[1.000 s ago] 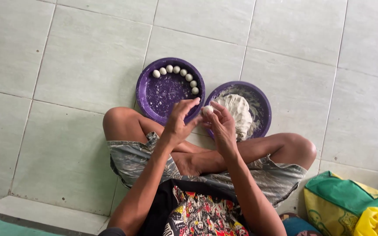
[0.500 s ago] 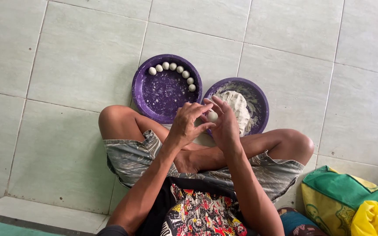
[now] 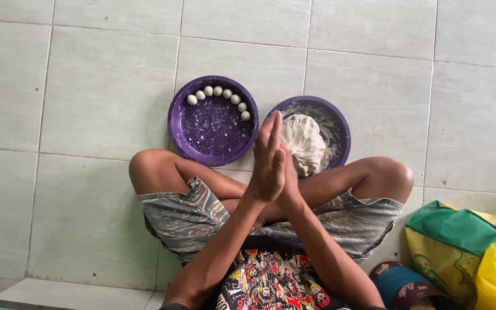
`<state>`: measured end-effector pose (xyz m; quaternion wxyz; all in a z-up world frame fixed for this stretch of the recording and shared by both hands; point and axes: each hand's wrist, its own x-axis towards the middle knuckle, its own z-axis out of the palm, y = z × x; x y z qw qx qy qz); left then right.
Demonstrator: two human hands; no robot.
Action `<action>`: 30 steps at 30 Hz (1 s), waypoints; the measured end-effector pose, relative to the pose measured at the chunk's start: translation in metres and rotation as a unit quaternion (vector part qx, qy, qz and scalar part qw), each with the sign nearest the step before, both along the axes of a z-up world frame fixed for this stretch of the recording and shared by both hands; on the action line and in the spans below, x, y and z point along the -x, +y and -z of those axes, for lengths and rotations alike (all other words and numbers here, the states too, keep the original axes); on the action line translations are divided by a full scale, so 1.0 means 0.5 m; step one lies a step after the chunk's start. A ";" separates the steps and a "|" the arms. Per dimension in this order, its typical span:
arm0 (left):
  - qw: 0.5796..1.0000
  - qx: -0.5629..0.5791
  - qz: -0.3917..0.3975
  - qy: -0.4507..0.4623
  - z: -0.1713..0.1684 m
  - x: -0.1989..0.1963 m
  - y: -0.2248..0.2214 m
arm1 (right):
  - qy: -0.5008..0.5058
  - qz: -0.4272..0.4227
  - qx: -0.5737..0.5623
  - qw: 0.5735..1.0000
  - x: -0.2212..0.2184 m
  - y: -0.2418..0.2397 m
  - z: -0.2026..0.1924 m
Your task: Rolling small balls of dough from a larger mass and placing them in a bowl.
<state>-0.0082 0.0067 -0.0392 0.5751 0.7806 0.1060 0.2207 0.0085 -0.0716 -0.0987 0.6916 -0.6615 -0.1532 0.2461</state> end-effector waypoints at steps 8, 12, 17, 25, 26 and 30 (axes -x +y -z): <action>0.999 0.040 0.023 -0.004 0.011 0.033 -0.016 | 0.164 0.048 -0.182 0.968 -0.022 0.015 -0.029; 0.995 0.084 0.019 -0.047 0.012 0.007 0.012 | 0.100 0.055 -0.136 0.984 -0.043 0.031 -0.111; 0.999 0.038 0.006 -0.014 0.085 0.040 0.010 | 0.088 0.039 -0.130 0.987 -0.036 0.035 -0.134; 0.998 0.043 -0.027 -0.048 0.083 0.019 0.040 | 0.084 0.011 -0.101 0.991 -0.006 0.024 -0.088; 0.999 0.027 -0.024 -0.034 0.103 0.028 0.036 | 0.096 0.017 -0.110 0.989 0.001 0.037 -0.129; 1.000 0.021 -0.003 -0.016 0.077 0.049 0.019 | 0.166 0.072 -0.052 0.982 0.028 0.067 -0.155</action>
